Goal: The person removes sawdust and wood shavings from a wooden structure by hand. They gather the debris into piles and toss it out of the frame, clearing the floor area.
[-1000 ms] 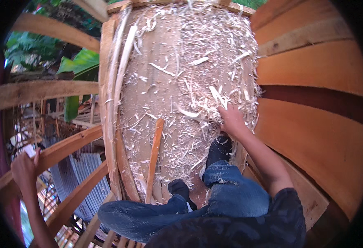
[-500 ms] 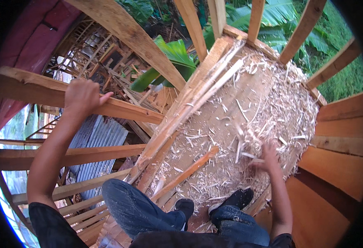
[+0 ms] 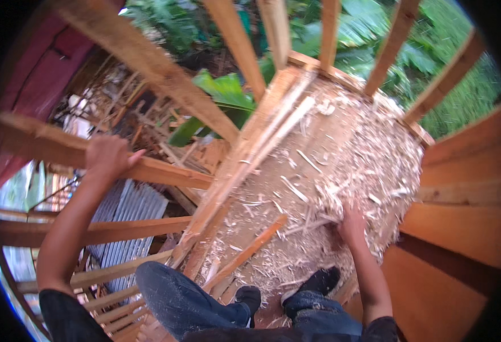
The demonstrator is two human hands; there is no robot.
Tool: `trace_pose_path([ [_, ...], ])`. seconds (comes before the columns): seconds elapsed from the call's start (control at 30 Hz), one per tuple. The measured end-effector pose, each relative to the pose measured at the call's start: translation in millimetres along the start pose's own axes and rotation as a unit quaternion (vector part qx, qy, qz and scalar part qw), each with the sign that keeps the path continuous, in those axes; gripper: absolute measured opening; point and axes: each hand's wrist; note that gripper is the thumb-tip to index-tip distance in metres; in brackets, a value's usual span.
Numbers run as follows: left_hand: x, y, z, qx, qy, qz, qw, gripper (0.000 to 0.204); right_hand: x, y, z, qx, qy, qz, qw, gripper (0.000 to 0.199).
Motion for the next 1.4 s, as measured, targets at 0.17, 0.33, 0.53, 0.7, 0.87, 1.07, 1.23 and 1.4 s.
trace_pose_path([
  [0.17,7,20,-10,0.033,-0.008,0.031,0.999,0.065,60,2,34,0.113,0.039,0.239,0.964,0.053],
  [0.33,0,22,-8,0.026,-0.001,0.055,0.998,0.064,72,-34,40,0.170,0.112,0.510,0.836,0.048],
  [0.53,-1,32,-5,0.032,0.003,0.041,0.999,0.061,51,-19,17,0.009,0.165,0.345,0.924,0.062],
  [0.7,-7,41,-6,0.016,0.002,0.024,1.000,0.059,50,-17,16,-0.081,0.154,0.092,0.980,0.065],
  [0.87,2,28,-7,0.033,-0.010,0.017,0.999,0.058,58,-22,36,-0.130,0.151,0.114,0.973,0.068],
  [1.07,-11,53,-13,-0.040,-0.051,0.022,0.998,0.054,39,-118,102,-0.083,0.237,0.476,0.843,0.055],
  [1.23,-19,79,-18,0.021,-0.038,-0.002,0.999,0.055,84,-172,217,0.182,0.120,0.511,0.831,0.035],
  [1.4,-8,59,-14,-0.062,-0.079,-0.003,0.995,0.052,80,-247,314,0.273,0.121,0.516,0.803,0.037],
])
Point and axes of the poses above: each hand's wrist, its own z-axis towards the middle knuckle, its own y-axis out of the palm, x = y × z
